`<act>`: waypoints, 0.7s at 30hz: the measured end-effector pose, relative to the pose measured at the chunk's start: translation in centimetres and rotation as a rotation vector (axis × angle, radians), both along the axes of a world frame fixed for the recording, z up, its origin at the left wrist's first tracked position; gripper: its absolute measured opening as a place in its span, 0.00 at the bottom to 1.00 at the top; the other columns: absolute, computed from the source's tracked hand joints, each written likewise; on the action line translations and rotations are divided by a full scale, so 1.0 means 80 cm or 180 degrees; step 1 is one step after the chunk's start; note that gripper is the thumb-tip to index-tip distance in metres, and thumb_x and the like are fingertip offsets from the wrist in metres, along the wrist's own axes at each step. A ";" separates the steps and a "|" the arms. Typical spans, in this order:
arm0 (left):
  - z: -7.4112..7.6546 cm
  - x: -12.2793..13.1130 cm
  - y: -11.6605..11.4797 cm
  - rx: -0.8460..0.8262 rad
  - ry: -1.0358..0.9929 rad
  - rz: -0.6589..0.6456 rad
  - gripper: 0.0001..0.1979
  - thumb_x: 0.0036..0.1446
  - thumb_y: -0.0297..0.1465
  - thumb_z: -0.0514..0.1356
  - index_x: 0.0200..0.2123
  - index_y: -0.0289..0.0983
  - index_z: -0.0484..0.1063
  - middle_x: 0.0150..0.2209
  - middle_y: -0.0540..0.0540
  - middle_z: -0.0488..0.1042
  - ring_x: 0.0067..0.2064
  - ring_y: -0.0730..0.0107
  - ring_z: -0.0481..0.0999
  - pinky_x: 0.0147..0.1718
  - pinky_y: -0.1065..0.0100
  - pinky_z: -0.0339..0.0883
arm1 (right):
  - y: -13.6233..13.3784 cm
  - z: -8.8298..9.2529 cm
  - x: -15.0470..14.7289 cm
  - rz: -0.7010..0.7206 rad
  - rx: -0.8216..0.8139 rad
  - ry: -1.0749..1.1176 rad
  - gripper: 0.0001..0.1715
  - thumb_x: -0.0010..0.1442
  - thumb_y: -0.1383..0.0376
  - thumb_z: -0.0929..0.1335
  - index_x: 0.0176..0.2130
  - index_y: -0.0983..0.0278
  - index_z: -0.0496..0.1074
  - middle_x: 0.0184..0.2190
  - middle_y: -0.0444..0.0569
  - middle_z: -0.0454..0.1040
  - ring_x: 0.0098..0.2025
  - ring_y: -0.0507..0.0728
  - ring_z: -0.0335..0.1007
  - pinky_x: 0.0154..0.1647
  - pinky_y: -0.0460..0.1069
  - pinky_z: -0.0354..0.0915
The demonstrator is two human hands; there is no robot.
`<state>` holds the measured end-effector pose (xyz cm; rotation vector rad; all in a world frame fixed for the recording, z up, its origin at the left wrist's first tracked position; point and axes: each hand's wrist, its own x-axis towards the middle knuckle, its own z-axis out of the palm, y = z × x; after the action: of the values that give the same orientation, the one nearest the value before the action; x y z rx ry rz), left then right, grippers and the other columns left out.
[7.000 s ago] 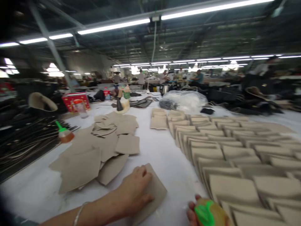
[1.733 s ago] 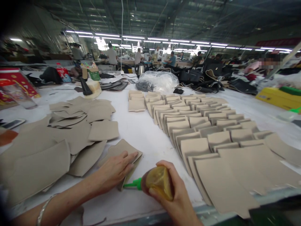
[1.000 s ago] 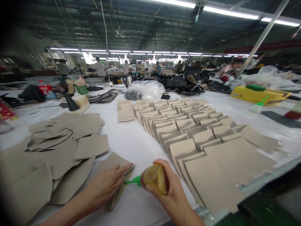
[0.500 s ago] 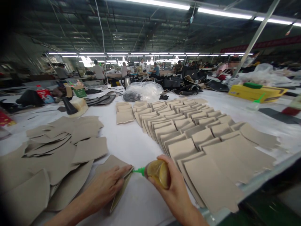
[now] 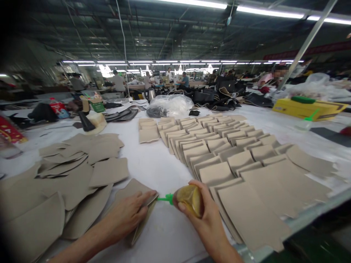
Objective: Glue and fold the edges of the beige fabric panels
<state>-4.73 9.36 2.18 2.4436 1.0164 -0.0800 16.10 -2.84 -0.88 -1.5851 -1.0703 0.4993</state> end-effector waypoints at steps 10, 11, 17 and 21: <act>0.006 0.000 0.001 -0.0078 0.0076 0.0023 0.26 0.58 0.30 0.45 0.60 0.45 0.59 0.50 0.45 0.71 0.49 0.59 0.72 0.50 0.60 0.61 | -0.017 0.013 -0.022 0.0502 -0.0058 0.2092 0.26 0.49 0.55 0.74 0.46 0.61 0.69 0.34 0.46 0.74 0.38 0.59 0.70 0.38 0.51 0.67; 0.004 -0.001 0.001 -0.0091 0.0060 0.0027 0.26 0.58 0.30 0.45 0.60 0.45 0.59 0.52 0.45 0.70 0.51 0.59 0.71 0.51 0.60 0.60 | -0.017 0.012 -0.020 0.0480 -0.0044 0.2527 0.26 0.49 0.56 0.74 0.46 0.62 0.70 0.36 0.48 0.75 0.39 0.60 0.72 0.39 0.52 0.68; 0.000 -0.009 0.004 -0.0159 -0.0166 0.0070 0.24 0.60 0.35 0.47 0.60 0.42 0.60 0.54 0.45 0.70 0.52 0.60 0.69 0.52 0.63 0.59 | -0.013 0.012 -0.005 -0.0182 0.0267 0.4378 0.22 0.40 0.67 0.80 0.38 0.67 0.77 0.39 0.53 0.79 0.38 0.61 0.76 0.34 0.51 0.75; 0.015 -0.021 0.023 0.0361 -0.0093 0.0289 0.25 0.59 0.34 0.50 0.59 0.37 0.61 0.54 0.42 0.68 0.53 0.61 0.67 0.53 0.64 0.58 | -0.009 0.005 -0.003 -0.0303 0.0417 0.5115 0.26 0.35 0.69 0.81 0.38 0.64 0.78 0.39 0.52 0.79 0.37 0.62 0.76 0.33 0.50 0.75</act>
<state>-6.37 11.16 3.36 2.4877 1.1459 0.0449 15.86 -3.57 -0.51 -0.6512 0.2161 1.2599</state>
